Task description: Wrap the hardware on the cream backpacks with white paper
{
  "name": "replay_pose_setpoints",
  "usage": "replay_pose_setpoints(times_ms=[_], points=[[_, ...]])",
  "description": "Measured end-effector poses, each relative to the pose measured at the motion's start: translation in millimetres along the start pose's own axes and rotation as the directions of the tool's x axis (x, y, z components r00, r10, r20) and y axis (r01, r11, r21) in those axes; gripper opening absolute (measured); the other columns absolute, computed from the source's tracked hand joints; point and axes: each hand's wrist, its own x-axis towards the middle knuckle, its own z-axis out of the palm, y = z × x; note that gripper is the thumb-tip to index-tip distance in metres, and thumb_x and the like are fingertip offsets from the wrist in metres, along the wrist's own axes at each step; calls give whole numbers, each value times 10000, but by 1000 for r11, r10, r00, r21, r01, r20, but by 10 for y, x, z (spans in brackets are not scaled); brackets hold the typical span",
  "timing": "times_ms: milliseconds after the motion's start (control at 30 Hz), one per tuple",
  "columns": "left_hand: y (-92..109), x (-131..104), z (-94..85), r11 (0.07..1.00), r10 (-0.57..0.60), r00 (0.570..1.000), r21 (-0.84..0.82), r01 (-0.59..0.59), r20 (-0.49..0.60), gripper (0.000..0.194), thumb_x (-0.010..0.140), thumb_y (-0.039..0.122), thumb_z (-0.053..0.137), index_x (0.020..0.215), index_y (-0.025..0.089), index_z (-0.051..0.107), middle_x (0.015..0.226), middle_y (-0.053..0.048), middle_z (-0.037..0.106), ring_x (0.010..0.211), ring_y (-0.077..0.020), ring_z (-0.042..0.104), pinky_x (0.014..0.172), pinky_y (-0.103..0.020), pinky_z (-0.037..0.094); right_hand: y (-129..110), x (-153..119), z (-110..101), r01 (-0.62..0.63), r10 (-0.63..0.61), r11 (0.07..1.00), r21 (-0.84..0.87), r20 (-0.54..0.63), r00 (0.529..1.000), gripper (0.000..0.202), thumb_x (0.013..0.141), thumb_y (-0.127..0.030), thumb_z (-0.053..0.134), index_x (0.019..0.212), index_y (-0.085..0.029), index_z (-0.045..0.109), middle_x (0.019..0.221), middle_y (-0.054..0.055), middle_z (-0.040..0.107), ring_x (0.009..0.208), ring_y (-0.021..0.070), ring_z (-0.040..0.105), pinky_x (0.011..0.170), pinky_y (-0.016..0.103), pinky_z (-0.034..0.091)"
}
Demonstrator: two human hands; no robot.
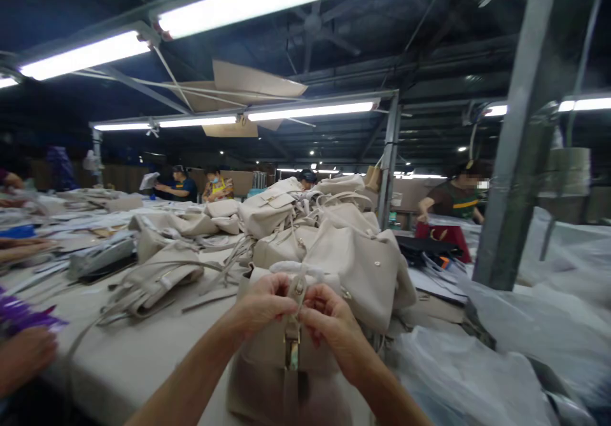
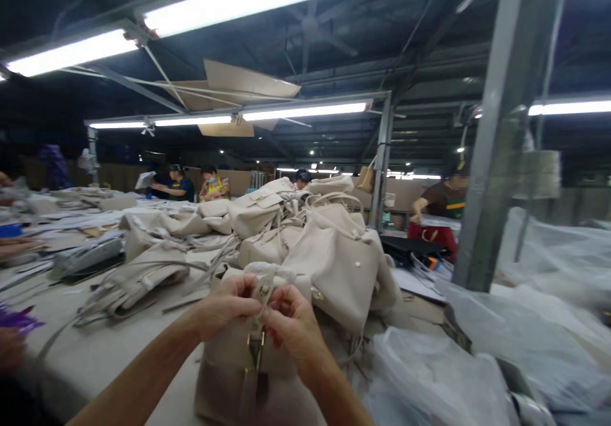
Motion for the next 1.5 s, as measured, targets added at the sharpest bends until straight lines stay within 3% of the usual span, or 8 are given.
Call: replay_pose_setpoints(times_ms=[267, 500, 733, 900, 1133, 1300, 1400, 1500], points=[[-27, -107, 185, 978, 132, 958, 189, -85, -253, 122, 628, 148, 566, 596, 213, 468, 568, 53, 420, 563, -120, 366, 527, -248, 262, 28, -50, -97, -92, 89, 979, 179, 26, 996, 406, 601, -400, 878, 813, -176, 613, 704, -19, 682, 627, 114, 625, 580, 209, 476], [-161, -102, 236, 928, -37, 985, -372, -30, -171, 334, 582, 318, 760, 606, 201, 448, 534, 69, 486, 454, -69, 420, 446, -202, 331, 38, -155, -62, 61, -58, 996, 60, -44, 997, 406, 608, -365, 862, 914, -188, 662, 729, -5, 704, 661, 134, 634, 606, 223, 478], [-218, -139, 296, 889, -102, 978, -458, 7, -184, 342, 574, 290, 808, 611, 174, 488, 520, 65, 513, 459, -58, 430, 452, -185, 320, 121, -97, -28, 103, -101, 994, 31, -74, 992, 295, 640, -281, 826, 854, -183, 649, 762, -23, 644, 692, 121, 576, 634, 221, 462], [-154, -247, 247, 763, -165, 986, -635, 119, -14, 355, 513, 202, 852, 757, 133, 603, 683, 17, 624, 572, -73, 526, 539, -190, 391, 133, -89, -51, 112, -111, 992, 54, -19, 994, 235, 683, -248, 763, 861, -188, 622, 785, -17, 643, 733, 140, 571, 689, 249, 460], [-86, -244, 64, 756, -248, 968, -619, 213, 29, 330, 444, 92, 777, 732, 140, 623, 676, 1, 650, 533, -81, 545, 473, -174, 331, 187, -98, -62, 197, -198, 971, -138, 0, 980, 227, 681, -169, 695, 848, -205, 546, 679, -61, 572, 616, 110, 498, 581, 223, 390], [-75, -225, 157, 879, -120, 977, -476, 23, -174, 140, 592, 151, 728, 705, 139, 646, 640, 1, 614, 537, -78, 514, 508, -182, 390, 223, -93, -99, 203, -207, 964, -173, -2, 978, 239, 696, -163, 654, 895, -210, 530, 676, -58, 596, 630, 124, 534, 597, 237, 395], [-109, -331, 285, 971, 139, 959, -156, -181, -248, 90, 754, 183, 626, 779, 142, 702, 840, -53, 629, 701, -134, 589, 640, -238, 495, 206, -105, -124, 143, -146, 987, -67, -54, 988, 307, 657, -205, 693, 898, -215, 502, 708, -26, 673, 667, 155, 608, 634, 255, 431], [-186, -411, 334, 880, 450, 869, 264, -394, -205, 194, 805, 99, 557, 918, 169, 699, 969, -70, 613, 821, -163, 609, 718, -255, 522, 228, -118, -133, 104, -105, 994, -19, -85, 991, 365, 633, -223, 705, 916, -223, 474, 715, -12, 706, 661, 169, 637, 629, 254, 441]])
